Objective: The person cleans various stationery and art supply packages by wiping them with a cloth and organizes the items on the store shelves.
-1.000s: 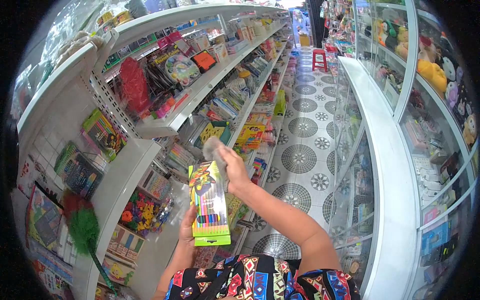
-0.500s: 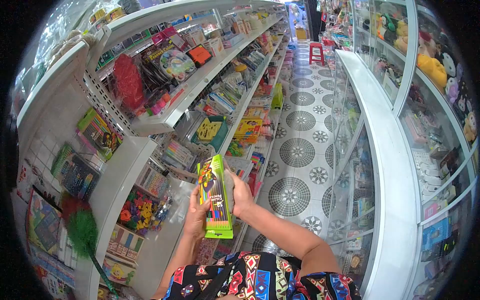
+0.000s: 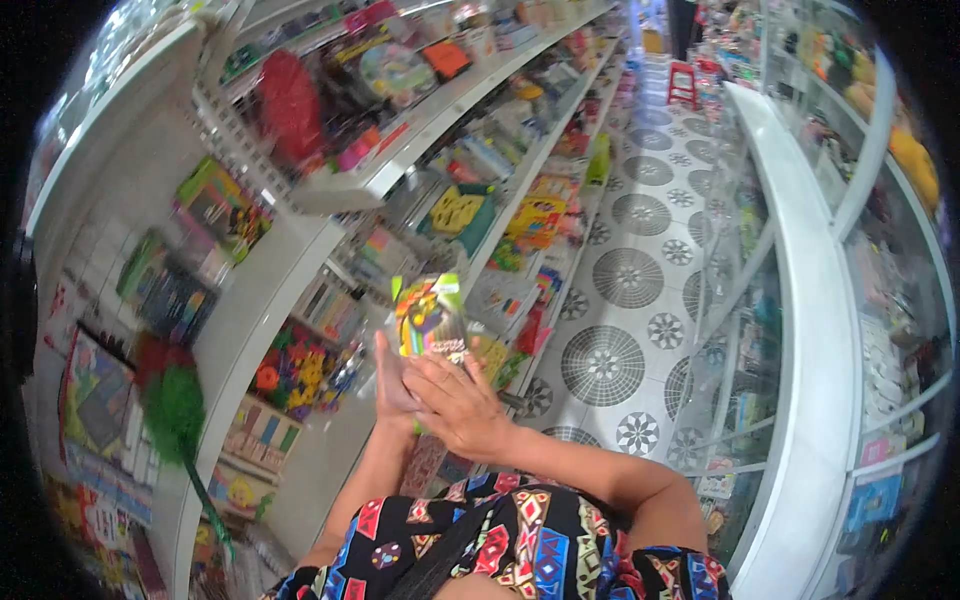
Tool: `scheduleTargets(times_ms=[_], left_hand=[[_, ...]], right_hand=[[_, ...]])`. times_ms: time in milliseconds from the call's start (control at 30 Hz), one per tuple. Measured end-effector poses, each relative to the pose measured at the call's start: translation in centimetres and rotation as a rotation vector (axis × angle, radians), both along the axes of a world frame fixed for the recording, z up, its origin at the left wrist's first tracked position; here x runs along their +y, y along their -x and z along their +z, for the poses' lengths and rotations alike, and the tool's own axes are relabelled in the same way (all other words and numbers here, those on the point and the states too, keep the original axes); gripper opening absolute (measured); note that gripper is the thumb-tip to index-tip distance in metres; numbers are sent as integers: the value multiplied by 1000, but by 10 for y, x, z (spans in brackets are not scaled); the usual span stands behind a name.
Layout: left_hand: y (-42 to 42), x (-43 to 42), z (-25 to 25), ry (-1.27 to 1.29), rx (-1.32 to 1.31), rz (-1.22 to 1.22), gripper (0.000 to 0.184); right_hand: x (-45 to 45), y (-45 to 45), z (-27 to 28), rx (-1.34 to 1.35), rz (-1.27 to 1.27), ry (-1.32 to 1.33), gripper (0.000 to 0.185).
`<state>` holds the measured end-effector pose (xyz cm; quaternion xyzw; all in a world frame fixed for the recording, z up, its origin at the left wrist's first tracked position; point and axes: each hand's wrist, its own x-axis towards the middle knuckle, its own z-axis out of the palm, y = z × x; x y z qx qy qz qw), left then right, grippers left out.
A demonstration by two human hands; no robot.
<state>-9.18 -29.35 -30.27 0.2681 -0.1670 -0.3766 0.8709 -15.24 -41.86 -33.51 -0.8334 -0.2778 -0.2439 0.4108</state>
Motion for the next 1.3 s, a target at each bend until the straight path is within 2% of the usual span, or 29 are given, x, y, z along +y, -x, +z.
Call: scheduleTargets(times_ms=[67,100,200,233,300,333,367,433,500,567,600,667,733,800,833,867,900,933,1033,1100,1133,1167,1233,1267,1300], left_hand=[[-9,9,-9,103,159,13,72],[-10,11,-13,159,235,10,73],[12,1,-3,-151,203,303,75],[12,1,-11,-210,151,314,75],[18,1,-3,-116,101,122,71],[20,1,4,-67,73,29,70],[23,0,10,-55,90,41,63],[21,5,0,-237,99,184,59],[17,12,-8,-391,107,325,50],[15,19,-13,-491,-7,433,41],[15,23,-9,-533,-76,467,39],[13,33,0,-529,-96,365,37],[13,33,3,-508,-116,283,36],[19,30,6,-478,-143,239,35],[25,29,21,-506,-117,196,33],[28,28,28,-523,-163,162,33],[30,28,32,-541,-205,128,32],[31,28,39,-561,-250,96,32],[15,16,68,-629,-524,157,33],[4,-1,113,-647,-832,334,36],[-3,-6,140,-703,-1144,473,40],[-5,-8,168,-887,-1242,487,40],[-8,-13,206,-942,-1511,675,33],[-14,-11,221,-1084,-1694,751,30],[-9,-4,243,-1291,-1675,705,28]], right_hand=[[-7,-2,7,-76,33,133,52],[-11,-10,8,-103,64,133,47],[-25,-54,17,-179,-109,131,37],[-32,-73,18,-159,-146,36,35],[-44,-102,17,-119,-219,-155,33],[-45,-103,15,119,-182,-326,34],[-45,-103,12,358,-138,-492,36],[-37,-98,6,578,-71,-816,41],[-11,-80,-3,538,6,-1138,48],[-10,-69,-11,602,73,-1130,59],[-7,-61,-11,590,91,-1207,60],[-13,-50,-11,743,273,-1405,60],[-18,-43,-6,821,310,-1518,60],[-34,-57,-9,759,393,-1464,60],[-43,-65,1,598,275,-1463,44],[-59,-79,6,460,213,-1402,42],[-80,-88,12,486,178,-1598,40],[-110,-99,11,587,166,-1618,40],[-142,-102,21,511,66,-1575,42],[-140,-99,27,502,31,-1561,42],[-135,-96,31,517,20,-1558,41],[-129,-94,34,530,9,-1557,41],[-119,-97,33,527,21,-1623,40],[-116,-98,32,522,22,-1663,40],[-118,-90,33,588,92,-1583,39]])
